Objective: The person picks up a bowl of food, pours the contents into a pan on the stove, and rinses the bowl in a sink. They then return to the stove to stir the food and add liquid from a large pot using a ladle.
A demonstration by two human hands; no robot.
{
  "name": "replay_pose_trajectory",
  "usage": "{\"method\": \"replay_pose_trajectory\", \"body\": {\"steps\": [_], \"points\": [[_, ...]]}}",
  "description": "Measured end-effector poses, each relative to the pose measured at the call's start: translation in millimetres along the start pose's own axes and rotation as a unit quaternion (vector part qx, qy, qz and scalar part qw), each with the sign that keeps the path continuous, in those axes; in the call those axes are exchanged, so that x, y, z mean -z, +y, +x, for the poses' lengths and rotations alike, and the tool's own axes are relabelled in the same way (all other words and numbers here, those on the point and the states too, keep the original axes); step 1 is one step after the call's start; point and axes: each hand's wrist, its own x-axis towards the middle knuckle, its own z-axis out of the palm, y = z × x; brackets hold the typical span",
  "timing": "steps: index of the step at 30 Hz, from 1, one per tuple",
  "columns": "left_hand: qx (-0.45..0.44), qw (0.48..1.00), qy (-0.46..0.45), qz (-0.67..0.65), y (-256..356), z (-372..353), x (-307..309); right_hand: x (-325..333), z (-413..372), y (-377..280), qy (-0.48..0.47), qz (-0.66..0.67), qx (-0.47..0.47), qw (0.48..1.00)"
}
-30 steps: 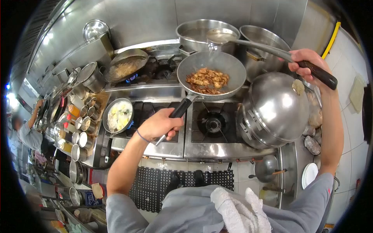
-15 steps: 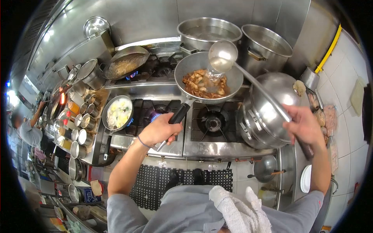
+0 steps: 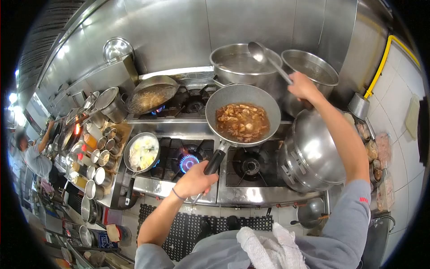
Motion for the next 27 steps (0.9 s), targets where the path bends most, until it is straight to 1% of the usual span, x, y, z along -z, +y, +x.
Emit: {"method": "replay_pose_trajectory", "body": {"steps": [1,3,4,5,6,7,8,12,15,16,19,22,25,26,27], "points": [[0.003,1.0,0.0,-0.002,0.0,0.4,-0.4,-4.6,21.1,-0.4,-0.016,0.008,-0.01,1.0],[0.003,1.0,0.003,-0.001,0.7,1.8,-0.6,1.3,48.1,-9.4,-0.079,0.095,-0.004,0.992],[0.004,1.0,0.003,-0.003,1.5,1.7,-1.4,10.5,59.6,-7.0,-0.137,0.217,-0.027,0.966],[0.006,1.0,0.002,-0.006,1.0,0.4,-1.6,23.0,54.4,-12.4,-0.176,0.347,-0.081,0.918],[0.006,1.0,0.0,-0.006,0.5,0.4,-0.9,21.5,66.1,1.8,-0.2,0.467,-0.106,0.855],[0.005,1.0,-0.003,-0.006,0.4,1.4,0.0,23.4,65.0,1.7,-0.22,0.578,-0.129,0.775],[0.004,1.0,-0.006,-0.007,0.7,2.4,0.7,27.9,59.6,6.0,-0.228,0.594,-0.129,0.76],[0.004,0.999,-0.021,-0.027,7.3,1.3,-0.6,54.5,14.3,1.4,-0.193,0.606,-0.164,0.754],[0.017,0.999,-0.017,-0.034,12.3,0.4,-2.0,79.1,-22.0,-1.9,-0.173,0.58,-0.131,0.785],[0.012,0.999,-0.022,-0.035,14.6,0.2,-1.9,86.5,-30.9,1.6,-0.189,0.581,-0.121,0.782],[0.012,1.0,-0.015,-0.025,14.4,1.5,-1.3,107.0,-75.3,-6.6,-0.118,0.525,-0.103,0.837],[0.012,0.999,-0.023,-0.035,25.2,-2.8,-2.3,126.1,-102.8,-1.5,-0.137,0.532,-0.098,0.829],[0.017,0.999,-0.024,-0.029,28.1,-4.3,-2.5,138.0,-131.8,-2.7,-0.115,0.501,-0.085,0.853],[0.018,0.999,-0.027,-0.026,28.4,-4.6,-2.3,139.7,-142.0,-7.1,-0.125,0.47,-0.08,0.87],[0.019,0.999,-0.028,-0.024,29.3,-5.2,-2.6,139.8,-151.4,-8.3,-0.124,0.46,-0.073,0.876]]}}
